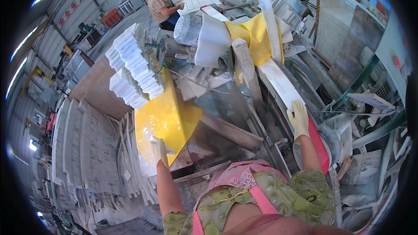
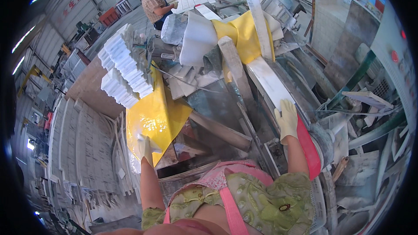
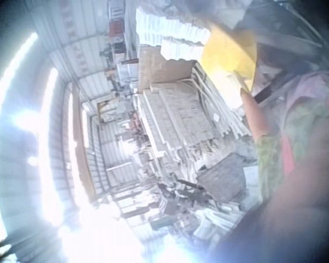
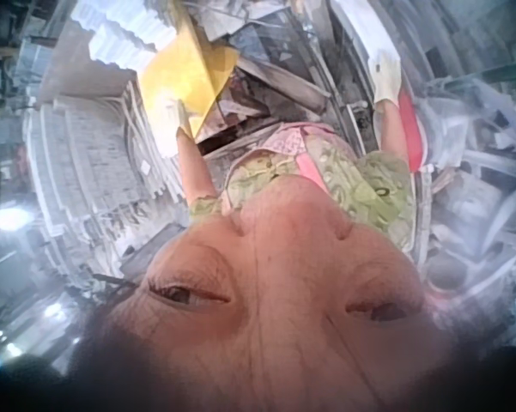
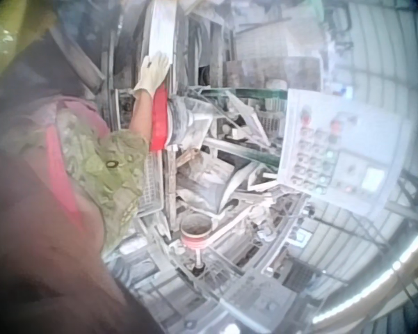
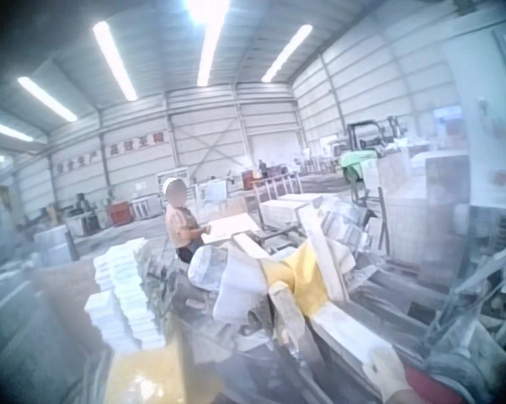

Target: The person repeatedly picks white rectangular panels from a yellow tray and stacks them on a growing pile. The hands move each panel one at a time, aligning edges before placing it on the stack.

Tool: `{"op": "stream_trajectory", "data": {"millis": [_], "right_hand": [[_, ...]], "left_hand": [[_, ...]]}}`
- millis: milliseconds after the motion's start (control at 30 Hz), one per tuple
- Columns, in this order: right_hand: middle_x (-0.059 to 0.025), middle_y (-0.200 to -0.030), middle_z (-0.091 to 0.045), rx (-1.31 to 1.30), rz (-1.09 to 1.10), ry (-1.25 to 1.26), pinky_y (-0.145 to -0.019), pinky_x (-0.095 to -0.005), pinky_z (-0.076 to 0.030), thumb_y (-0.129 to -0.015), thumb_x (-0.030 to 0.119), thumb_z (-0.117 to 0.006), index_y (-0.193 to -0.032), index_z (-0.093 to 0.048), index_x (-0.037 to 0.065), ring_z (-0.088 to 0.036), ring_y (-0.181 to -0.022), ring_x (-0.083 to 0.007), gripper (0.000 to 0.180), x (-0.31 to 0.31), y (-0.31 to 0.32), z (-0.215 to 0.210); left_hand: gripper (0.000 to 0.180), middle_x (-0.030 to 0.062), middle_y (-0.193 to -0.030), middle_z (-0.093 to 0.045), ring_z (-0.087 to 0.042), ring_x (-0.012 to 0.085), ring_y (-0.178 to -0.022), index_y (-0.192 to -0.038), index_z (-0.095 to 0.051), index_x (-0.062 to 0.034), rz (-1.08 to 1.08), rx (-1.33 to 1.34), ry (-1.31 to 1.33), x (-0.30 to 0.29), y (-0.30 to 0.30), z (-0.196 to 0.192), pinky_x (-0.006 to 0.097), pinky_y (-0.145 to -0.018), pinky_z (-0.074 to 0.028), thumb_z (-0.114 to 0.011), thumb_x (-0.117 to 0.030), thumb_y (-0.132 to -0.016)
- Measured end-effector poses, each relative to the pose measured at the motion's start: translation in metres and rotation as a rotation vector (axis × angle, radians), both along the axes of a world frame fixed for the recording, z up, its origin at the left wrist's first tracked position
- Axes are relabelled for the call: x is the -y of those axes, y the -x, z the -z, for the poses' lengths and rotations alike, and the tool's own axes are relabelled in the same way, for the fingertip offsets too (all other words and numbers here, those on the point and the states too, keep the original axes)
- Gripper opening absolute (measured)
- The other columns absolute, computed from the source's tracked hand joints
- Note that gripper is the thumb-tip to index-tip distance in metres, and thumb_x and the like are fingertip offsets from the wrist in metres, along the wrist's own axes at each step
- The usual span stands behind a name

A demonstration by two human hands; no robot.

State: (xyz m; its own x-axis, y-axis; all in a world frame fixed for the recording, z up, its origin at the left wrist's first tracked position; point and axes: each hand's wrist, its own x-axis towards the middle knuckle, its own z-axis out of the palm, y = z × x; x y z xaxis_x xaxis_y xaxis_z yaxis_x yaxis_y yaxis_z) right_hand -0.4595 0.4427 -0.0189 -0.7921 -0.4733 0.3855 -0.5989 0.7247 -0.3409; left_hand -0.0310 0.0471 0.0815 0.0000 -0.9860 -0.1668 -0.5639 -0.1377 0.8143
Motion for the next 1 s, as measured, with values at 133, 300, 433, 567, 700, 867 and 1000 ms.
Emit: {"op": "stream_trajectory", "data": {"millis": [133, 300, 433, 567, 700, 867, 1000], "right_hand": [[-0.0235, -0.145, -0.055, -0.11, 0.025, -0.108, -0.122, -0.0462, -0.029, -0.097, 0.035, -0.06, -0.141, -0.055, 0.0, -0.044, -0.14, -0.0402, 0.057, 0.006, 0.0, 0.014], [-0.0243, -0.144, -0.055, -0.151, 0.038, -0.122, -0.121, -0.0462, -0.031, -0.097, 0.036, -0.058, -0.141, -0.055, 0.0, -0.046, -0.139, -0.04, 0.057, 0.006, 0.0, 0.017], [-0.0242, -0.144, -0.056, -0.114, 0.015, -0.128, -0.121, -0.0459, -0.031, -0.097, 0.035, -0.057, -0.139, -0.057, -0.001, -0.046, -0.139, -0.0395, 0.055, 0.002, -0.001, 0.013], [-0.0237, -0.144, -0.056, -0.061, -0.044, -0.153, -0.121, -0.045, -0.03, -0.098, 0.034, -0.055, -0.137, -0.059, -0.001, -0.046, -0.139, -0.0384, 0.053, -0.007, -0.002, 0.006], [-0.023, -0.143, -0.056, -0.069, -0.066, -0.171, -0.121, -0.0445, -0.031, -0.098, 0.034, -0.055, -0.136, -0.059, -0.002, -0.047, -0.137, -0.0376, 0.053, -0.011, -0.006, 0.002], [-0.0219, -0.141, -0.058, -0.071, -0.053, -0.18, -0.12, -0.0443, -0.032, -0.098, 0.035, -0.054, -0.135, -0.06, -0.002, -0.049, -0.136, -0.0367, 0.053, -0.012, -0.008, 0.001], [-0.022, -0.141, -0.058, -0.066, -0.043, -0.208, -0.12, -0.0441, -0.032, -0.098, 0.035, -0.054, -0.134, -0.061, -0.003, -0.049, -0.137, -0.036, 0.052, -0.013, -0.008, 0.001]], "left_hand": [[0.041, 0.0162, -0.104, -0.063, -0.064, 0.0252, -0.089, -0.122, -0.055, 0.0062, 0.003, 0.089, 0.007, 0.0, -0.001, -0.005, 0.042, -0.075, -0.052, -0.06, -0.022, -0.092], [0.044, 0.0192, -0.106, -0.065, -0.065, 0.0284, -0.094, -0.126, -0.055, 0.0071, 0.0, 0.121, 0.004, 0.005, -0.004, 0.001, 0.042, -0.079, -0.052, -0.058, -0.022, -0.094], [0.047, 0.022, -0.111, -0.066, -0.066, 0.0315, -0.1, -0.129, -0.055, 0.0075, -0.029, 0.13, -0.02, 0.016, -0.004, 0.012, 0.044, -0.084, -0.053, -0.058, -0.023, -0.093], [0.048, 0.0226, -0.112, -0.066, -0.066, 0.0322, -0.101, -0.13, -0.055, 0.0076, -0.003, 0.128, -0.111, 0.026, -0.002, 0.025, 0.044, -0.085, -0.053, -0.058, -0.024, -0.093], [0.05, 0.0231, -0.114, -0.066, -0.066, 0.0329, -0.103, -0.131, -0.055, 0.0076, 0.05, 0.124, -0.208, 0.029, -0.004, 0.032, 0.044, -0.086, -0.053, -0.058, -0.024, -0.093], [0.051, 0.0237, -0.115, -0.066, -0.066, 0.0337, -0.105, -0.131, -0.055, 0.0077, 0.064, 0.116, -0.217, 0.03, -0.008, 0.036, 0.044, -0.087, -0.052, -0.058, -0.025, -0.092], [0.052, 0.0242, -0.116, -0.066, -0.066, 0.0344, -0.106, -0.132, -0.055, 0.0078, 0.018, 0.118, -0.111, 0.032, -0.009, 0.038, 0.044, -0.088, -0.052, -0.059, -0.026, -0.092]]}}
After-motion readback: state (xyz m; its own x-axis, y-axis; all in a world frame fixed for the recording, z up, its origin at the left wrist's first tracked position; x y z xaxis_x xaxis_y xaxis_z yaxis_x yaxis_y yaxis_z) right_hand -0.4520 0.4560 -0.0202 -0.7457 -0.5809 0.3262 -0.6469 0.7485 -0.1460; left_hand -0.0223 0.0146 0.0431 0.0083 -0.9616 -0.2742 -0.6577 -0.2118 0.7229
